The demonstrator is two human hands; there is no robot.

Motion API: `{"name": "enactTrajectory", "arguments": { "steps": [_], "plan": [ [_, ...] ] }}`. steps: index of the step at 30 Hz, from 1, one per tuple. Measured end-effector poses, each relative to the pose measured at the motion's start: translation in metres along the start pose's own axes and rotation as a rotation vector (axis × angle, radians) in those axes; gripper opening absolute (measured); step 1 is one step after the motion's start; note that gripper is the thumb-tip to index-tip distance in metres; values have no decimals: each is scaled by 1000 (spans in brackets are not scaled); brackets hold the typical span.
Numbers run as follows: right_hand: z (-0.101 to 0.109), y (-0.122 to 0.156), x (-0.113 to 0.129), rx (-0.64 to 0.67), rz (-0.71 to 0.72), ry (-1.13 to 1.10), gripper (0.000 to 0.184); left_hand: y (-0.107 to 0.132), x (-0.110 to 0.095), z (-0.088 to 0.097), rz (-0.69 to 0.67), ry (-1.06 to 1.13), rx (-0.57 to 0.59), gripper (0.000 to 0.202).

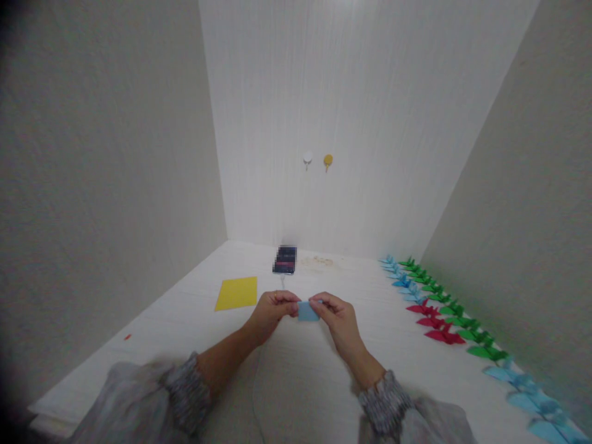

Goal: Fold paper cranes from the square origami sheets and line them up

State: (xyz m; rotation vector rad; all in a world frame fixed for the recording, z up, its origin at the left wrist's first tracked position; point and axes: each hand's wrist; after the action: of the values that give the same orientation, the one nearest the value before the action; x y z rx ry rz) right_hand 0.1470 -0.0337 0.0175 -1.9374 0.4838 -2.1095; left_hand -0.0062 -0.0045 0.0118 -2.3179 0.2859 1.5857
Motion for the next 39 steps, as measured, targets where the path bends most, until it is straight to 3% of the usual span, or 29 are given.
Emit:
{"name": "enactTrajectory", "arguments": {
  "steps": [12, 24, 30, 39],
  "plan": [
    [-1, 3, 9, 40, 11, 74, 18, 2, -4, 0, -40, -53, -26, 18],
    [-3, 1, 3, 8, 7, 161, 19, -1, 2, 1, -72, -263, -48, 23],
    [-2, -2, -5, -99, -92, 70, 21, -1, 1, 1, -115, -290, -82, 19],
    [0, -4, -8, -147, -83, 98, 20, -1, 2, -1, -129, -335, -84, 18]
  ]
}}
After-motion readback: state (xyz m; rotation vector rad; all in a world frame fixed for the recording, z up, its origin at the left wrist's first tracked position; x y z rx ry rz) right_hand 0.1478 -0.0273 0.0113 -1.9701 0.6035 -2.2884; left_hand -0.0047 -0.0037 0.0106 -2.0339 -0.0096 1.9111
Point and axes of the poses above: each hand's wrist, its own y-axis away from the middle knuckle, its own z-axis out of the back of the hand, x = y × z, and after that the axes turned 2 degrees about -x, right-handed
